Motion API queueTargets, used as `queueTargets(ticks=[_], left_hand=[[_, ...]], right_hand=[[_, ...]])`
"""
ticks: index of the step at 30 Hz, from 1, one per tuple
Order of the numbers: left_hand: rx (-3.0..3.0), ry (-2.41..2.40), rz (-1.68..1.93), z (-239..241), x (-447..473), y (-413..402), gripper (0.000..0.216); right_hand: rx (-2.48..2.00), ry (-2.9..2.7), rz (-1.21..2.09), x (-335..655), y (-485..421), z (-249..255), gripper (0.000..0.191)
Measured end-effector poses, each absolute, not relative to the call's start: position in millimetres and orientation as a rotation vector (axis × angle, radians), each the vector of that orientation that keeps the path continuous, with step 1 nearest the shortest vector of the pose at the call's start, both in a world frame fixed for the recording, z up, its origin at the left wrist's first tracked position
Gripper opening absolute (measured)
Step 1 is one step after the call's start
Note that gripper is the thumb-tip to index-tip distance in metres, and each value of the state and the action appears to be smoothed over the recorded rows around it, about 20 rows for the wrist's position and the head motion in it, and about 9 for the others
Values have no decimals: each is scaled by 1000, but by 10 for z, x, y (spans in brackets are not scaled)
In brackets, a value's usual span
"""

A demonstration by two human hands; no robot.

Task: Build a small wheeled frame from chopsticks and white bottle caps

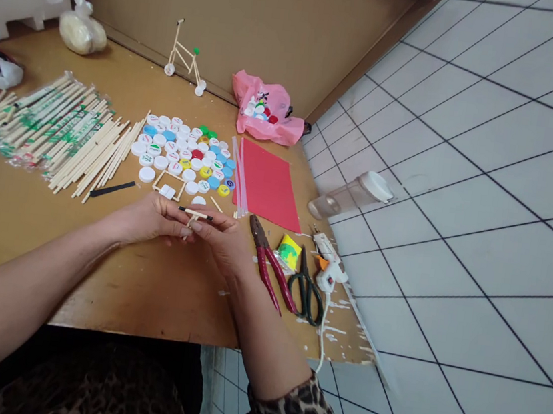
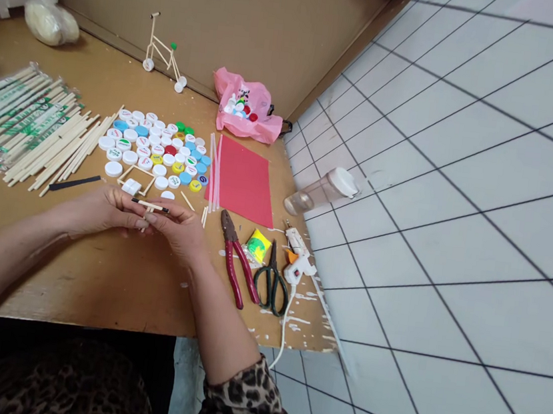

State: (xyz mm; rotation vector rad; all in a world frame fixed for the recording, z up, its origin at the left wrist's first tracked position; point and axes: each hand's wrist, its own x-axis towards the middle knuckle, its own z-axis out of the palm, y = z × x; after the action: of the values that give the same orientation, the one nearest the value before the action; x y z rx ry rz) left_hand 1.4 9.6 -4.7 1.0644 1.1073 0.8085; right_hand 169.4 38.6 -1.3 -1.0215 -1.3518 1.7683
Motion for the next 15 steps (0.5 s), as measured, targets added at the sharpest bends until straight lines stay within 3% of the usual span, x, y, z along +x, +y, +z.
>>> queueTargets(ticks=[15], left_hand=[[993, 1142, 822, 4, 53, 74, 3]], right_hand=[[-1061, -1308, 1635, 1649, 327, -36, 19]])
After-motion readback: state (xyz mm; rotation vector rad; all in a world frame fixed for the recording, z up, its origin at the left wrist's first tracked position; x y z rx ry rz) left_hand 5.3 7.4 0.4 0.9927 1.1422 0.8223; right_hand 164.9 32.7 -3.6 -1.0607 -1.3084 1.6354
